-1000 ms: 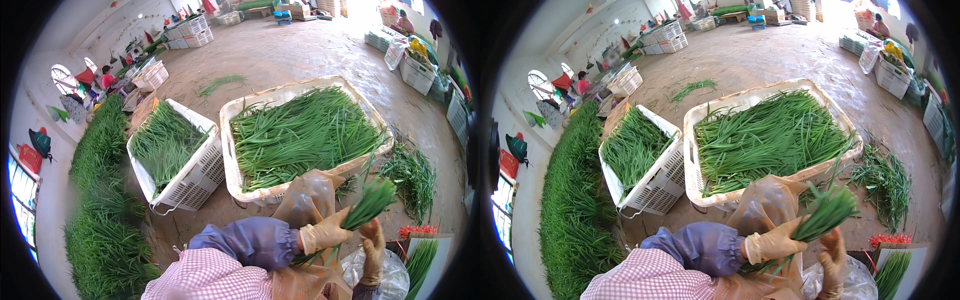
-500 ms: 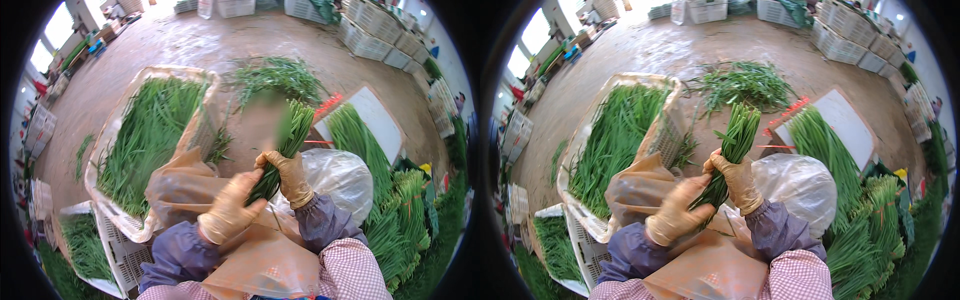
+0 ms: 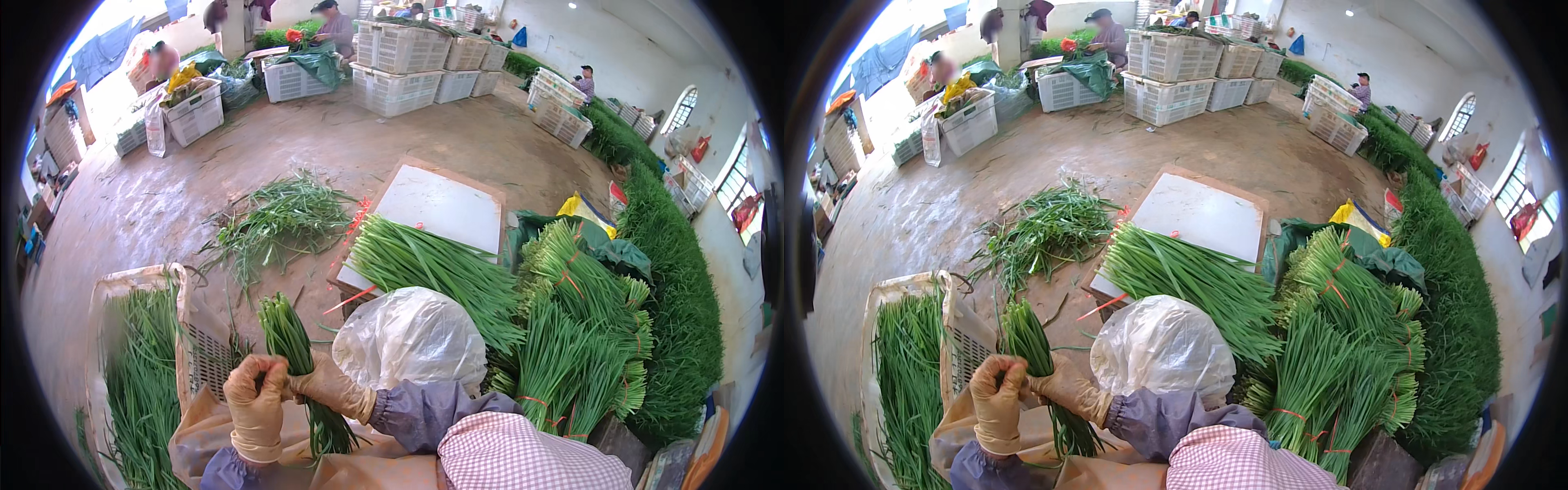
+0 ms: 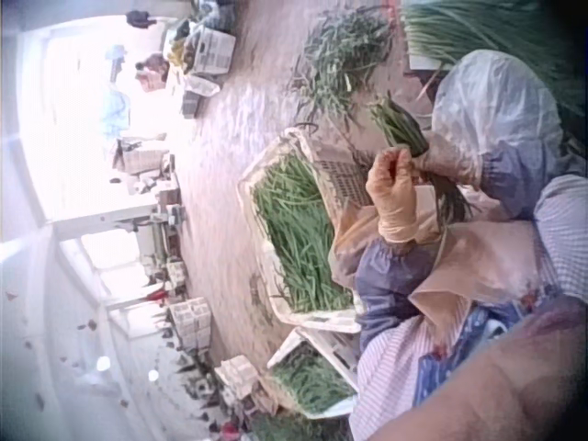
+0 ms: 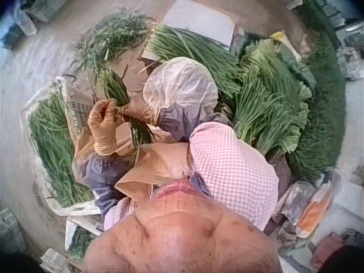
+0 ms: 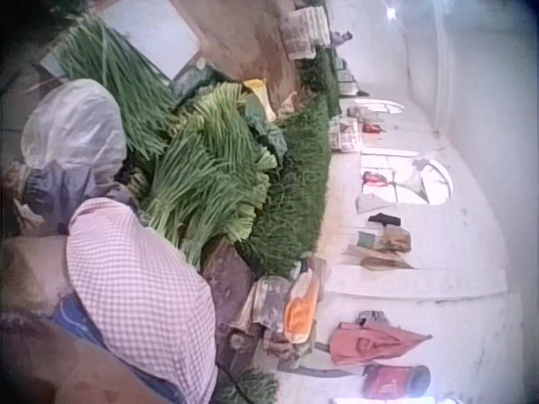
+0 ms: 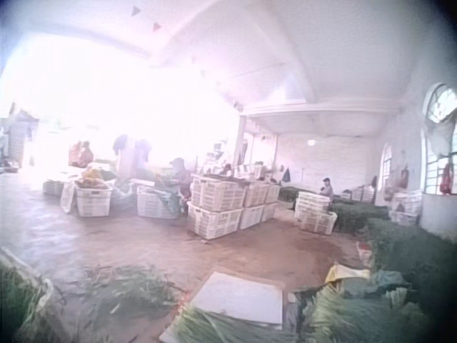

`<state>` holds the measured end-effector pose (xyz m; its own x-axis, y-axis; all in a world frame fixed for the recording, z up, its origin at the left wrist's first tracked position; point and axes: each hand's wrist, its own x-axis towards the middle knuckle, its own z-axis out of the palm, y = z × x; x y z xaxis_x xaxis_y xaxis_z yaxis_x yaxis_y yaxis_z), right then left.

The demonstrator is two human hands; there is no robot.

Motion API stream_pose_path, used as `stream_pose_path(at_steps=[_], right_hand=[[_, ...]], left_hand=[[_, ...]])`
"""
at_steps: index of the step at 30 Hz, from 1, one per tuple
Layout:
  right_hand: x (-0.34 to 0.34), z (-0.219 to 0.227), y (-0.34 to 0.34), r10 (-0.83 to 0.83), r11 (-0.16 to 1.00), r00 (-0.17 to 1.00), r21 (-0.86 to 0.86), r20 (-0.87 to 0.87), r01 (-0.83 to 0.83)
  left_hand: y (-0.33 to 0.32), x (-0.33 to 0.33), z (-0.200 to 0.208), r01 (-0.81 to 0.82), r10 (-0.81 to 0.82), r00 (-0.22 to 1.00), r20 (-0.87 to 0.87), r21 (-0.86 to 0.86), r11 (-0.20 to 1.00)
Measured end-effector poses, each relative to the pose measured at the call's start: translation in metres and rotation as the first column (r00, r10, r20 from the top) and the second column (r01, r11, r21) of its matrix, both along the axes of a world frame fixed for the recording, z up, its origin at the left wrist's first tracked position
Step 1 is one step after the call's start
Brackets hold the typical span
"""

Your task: The person gathers bunches of green chives, removes loose leaves by hand, and secures the bundles using red plastic ties before placing them into a white crate.

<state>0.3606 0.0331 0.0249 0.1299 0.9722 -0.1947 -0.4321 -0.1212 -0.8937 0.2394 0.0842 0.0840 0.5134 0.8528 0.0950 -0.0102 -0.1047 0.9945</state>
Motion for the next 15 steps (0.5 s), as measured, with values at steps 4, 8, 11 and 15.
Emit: stream_pose_path(at_steps=[4, 8, 11, 15], right_hand=[[-0.005, -0.011, 0.005, -0.090, 0.995, 0.995, 0.033, 0.030, 0.089], [0.003, -0.020, 0.005, -0.044, 0.994, 0.999, -0.100, -0.010, 0.043], [0.011, -0.004, 0.000, -0.006, 0.996, 0.981, -0.087, -0.194, -0.011], [0.001, 0.006, 0.002, 0.293, 0.956, 0.911, 0.088, -0.289, -0.279]], left_hand=[[0.001, -0.024, 0.006, 0.226, -0.276, 0.955, -0.104, -0.344, 0.912], [-0.006, -0.053, 0.016, 0.489, -0.653, 0.752, -0.089, -0.590, 0.642], [0.003, -0.070, 0.004, 0.767, -0.817, 0.418, -0.397, -0.328, 0.552], [0.032, -0.059, 0.040, 0.522, -0.531, 0.817, -0.225, -0.103, 0.847]])
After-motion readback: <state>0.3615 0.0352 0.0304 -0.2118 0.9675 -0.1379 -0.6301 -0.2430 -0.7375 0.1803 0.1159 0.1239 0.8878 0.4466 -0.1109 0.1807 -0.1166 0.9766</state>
